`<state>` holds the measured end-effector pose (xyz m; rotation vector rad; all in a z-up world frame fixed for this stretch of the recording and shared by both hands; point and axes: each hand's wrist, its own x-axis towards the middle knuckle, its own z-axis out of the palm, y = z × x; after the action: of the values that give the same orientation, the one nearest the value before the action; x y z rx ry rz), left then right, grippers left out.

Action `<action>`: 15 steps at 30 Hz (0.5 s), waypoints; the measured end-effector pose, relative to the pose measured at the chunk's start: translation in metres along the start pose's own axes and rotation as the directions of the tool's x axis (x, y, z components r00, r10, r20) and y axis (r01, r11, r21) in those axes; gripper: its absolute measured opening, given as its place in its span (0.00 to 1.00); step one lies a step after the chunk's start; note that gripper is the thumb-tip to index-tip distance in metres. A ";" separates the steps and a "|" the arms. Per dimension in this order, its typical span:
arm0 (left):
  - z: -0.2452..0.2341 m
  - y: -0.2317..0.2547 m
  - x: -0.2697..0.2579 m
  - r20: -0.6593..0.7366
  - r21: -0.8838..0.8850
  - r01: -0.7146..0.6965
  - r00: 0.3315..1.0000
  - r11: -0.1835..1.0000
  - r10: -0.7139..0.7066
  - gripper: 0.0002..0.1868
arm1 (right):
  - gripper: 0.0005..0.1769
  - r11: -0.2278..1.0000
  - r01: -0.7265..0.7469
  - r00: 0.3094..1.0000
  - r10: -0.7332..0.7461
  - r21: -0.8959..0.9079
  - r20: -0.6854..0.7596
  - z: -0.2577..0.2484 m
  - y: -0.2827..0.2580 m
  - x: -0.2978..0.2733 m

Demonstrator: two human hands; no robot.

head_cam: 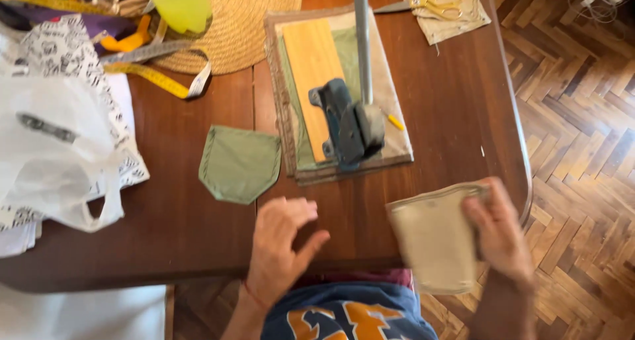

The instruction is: Crafting leather pouches by using a hand press and cutting patterned paper with scissors

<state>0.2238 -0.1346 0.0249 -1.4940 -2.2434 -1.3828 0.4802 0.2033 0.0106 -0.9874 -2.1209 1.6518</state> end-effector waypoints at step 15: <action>0.081 0.001 -0.056 -0.135 0.374 0.188 0.980 0.908 -0.147 0.19 | 0.19 0.857 0.278 0.925 -0.361 0.434 0.119 0.091 -0.205 0.440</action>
<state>0.2823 -0.1137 -0.0511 -1.0973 -2.4407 -0.9477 0.0353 0.4020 0.0912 -0.3307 -1.8021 1.9601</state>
